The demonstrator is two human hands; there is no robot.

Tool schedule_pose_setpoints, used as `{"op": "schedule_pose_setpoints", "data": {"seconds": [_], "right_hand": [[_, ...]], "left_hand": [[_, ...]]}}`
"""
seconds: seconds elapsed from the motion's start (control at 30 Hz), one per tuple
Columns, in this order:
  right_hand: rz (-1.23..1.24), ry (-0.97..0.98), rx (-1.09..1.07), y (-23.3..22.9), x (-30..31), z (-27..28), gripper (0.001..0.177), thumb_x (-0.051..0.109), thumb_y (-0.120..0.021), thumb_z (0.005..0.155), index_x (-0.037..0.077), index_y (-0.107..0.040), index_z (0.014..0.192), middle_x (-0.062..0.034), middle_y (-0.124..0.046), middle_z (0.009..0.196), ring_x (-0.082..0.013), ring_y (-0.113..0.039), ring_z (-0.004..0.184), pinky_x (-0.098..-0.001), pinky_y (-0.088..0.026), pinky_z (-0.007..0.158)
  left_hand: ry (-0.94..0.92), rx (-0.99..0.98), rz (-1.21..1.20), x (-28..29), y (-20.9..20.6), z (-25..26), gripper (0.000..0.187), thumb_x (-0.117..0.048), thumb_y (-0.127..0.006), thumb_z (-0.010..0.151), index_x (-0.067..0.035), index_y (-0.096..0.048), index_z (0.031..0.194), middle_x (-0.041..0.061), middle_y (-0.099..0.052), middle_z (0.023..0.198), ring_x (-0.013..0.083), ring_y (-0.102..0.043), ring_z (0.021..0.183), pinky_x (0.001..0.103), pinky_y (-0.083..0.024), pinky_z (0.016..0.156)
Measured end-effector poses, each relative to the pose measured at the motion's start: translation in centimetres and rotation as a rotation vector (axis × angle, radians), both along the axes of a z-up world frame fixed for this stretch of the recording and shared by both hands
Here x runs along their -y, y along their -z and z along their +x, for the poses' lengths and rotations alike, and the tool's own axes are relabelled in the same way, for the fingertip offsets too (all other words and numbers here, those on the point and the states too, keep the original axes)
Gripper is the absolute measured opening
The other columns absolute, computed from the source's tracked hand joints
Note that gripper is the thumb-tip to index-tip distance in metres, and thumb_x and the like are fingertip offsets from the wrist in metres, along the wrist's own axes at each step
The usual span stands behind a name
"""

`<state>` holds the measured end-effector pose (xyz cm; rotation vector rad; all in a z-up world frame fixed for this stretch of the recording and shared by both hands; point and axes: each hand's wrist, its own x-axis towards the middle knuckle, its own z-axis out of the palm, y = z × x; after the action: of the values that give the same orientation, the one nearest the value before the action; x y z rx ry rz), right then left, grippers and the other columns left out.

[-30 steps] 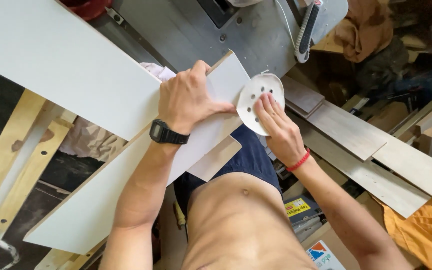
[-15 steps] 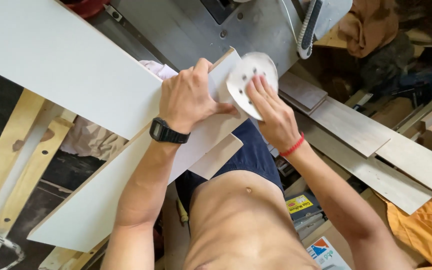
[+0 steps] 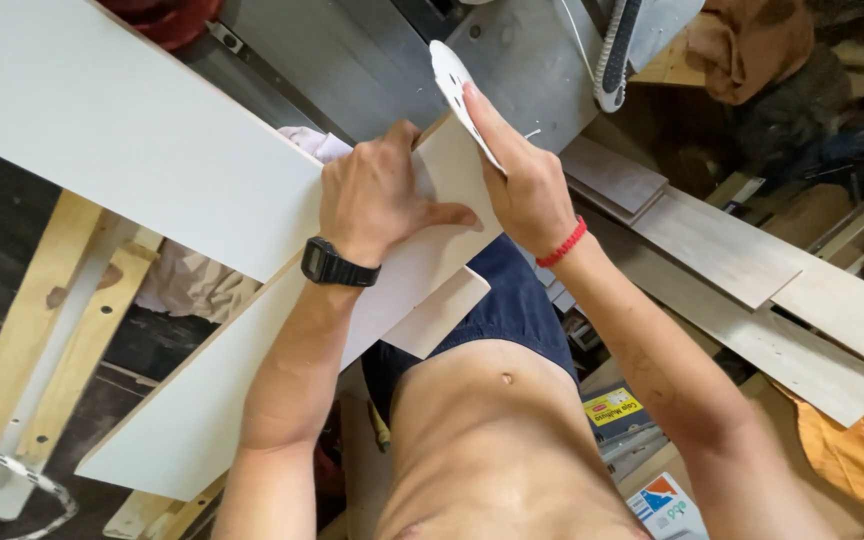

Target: Trimming excess material from laminate board edges with a utility knife and sanding them smooth with a sanding disc.

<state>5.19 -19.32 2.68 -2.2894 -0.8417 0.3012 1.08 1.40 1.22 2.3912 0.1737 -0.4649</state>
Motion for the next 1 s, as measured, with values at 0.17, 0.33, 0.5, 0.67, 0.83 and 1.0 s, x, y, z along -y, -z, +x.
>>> {"op": "schedule_pose_setpoints", "data": {"seconds": [0.17, 0.33, 0.5, 0.67, 0.83, 1.0], "right_hand": [[0.043, 0.111, -0.032, -1.7, 5.2, -4.3, 0.047, -0.004, -0.051, 0.107, 0.002, -0.059, 0.153, -0.0183, -0.062, 0.151, -0.0382, -0.062, 0.132, -0.0468, -0.056, 0.104], [0.161, 0.085, -0.039, -0.4, 0.4, 0.1, 0.040, 0.005, -0.048, 0.113, 0.002, -0.059, 0.151, -0.0183, -0.063, 0.150, -0.0400, -0.064, 0.131, -0.0490, -0.057, 0.102], [0.063, 0.078, -0.007, -1.4, 5.4, -4.3, 0.050, -0.006, -0.047, 0.105, 0.001, -0.059, 0.153, -0.0206, -0.061, 0.153, -0.0387, -0.061, 0.135, -0.0465, -0.055, 0.105], [0.020, 0.028, 0.168, 0.0, 3.1, -3.4, 0.053, -0.010, -0.061, 0.099, -0.002, -0.060, 0.151, -0.0277, -0.059, 0.151, -0.0434, -0.062, 0.133, -0.0477, -0.055, 0.106], [-0.092, -0.131, 0.185, -1.3, 2.0, -2.2, 0.065, -0.019, -0.075, 0.107, -0.007, -0.040, 0.160, -0.0275, -0.042, 0.164, -0.0410, -0.044, 0.156, -0.0495, -0.042, 0.134], [-0.254, -0.018, 0.034, -1.2, 14.5, -10.2, 0.081, -0.037, -0.042, 0.078, -0.006, -0.052, 0.153, -0.0299, -0.051, 0.157, -0.0401, -0.050, 0.150, -0.0444, -0.044, 0.126]], "left_hand": [[-0.006, -0.025, -0.220, -1.2, -3.0, 0.5, 0.092, -0.073, -0.097, 0.057, -0.006, -0.065, 0.111, 0.021, -0.077, 0.095, 0.0441, -0.078, 0.093, 0.060, -0.059, 0.081], [0.024, -0.028, -0.181, -1.1, -2.9, 0.3, 0.089, -0.065, -0.101, 0.056, -0.006, -0.063, 0.112, 0.020, -0.077, 0.095, 0.0438, -0.078, 0.093, 0.060, -0.059, 0.081], [-0.018, -0.021, -0.234, -1.4, -2.7, 0.6, 0.091, -0.073, -0.098, 0.056, -0.007, -0.065, 0.110, 0.020, -0.077, 0.093, 0.0440, -0.078, 0.091, 0.060, -0.060, 0.079], [0.016, 0.008, -0.189, -0.8, -1.7, 0.2, 0.091, -0.071, -0.100, 0.056, -0.008, -0.064, 0.110, 0.019, -0.077, 0.092, 0.0422, -0.079, 0.090, 0.059, -0.060, 0.078], [-0.018, 0.139, -0.027, -0.3, -0.6, -0.1, 0.109, -0.098, -0.085, 0.050, -0.006, -0.062, 0.103, 0.016, -0.079, 0.087, 0.0418, -0.077, 0.078, 0.055, -0.056, 0.057], [0.013, 0.094, 0.049, -0.4, -0.7, 0.0, 0.100, -0.093, -0.090, 0.053, -0.014, -0.060, 0.106, 0.010, -0.080, 0.089, 0.0358, -0.077, 0.079, 0.050, -0.056, 0.058]]}}
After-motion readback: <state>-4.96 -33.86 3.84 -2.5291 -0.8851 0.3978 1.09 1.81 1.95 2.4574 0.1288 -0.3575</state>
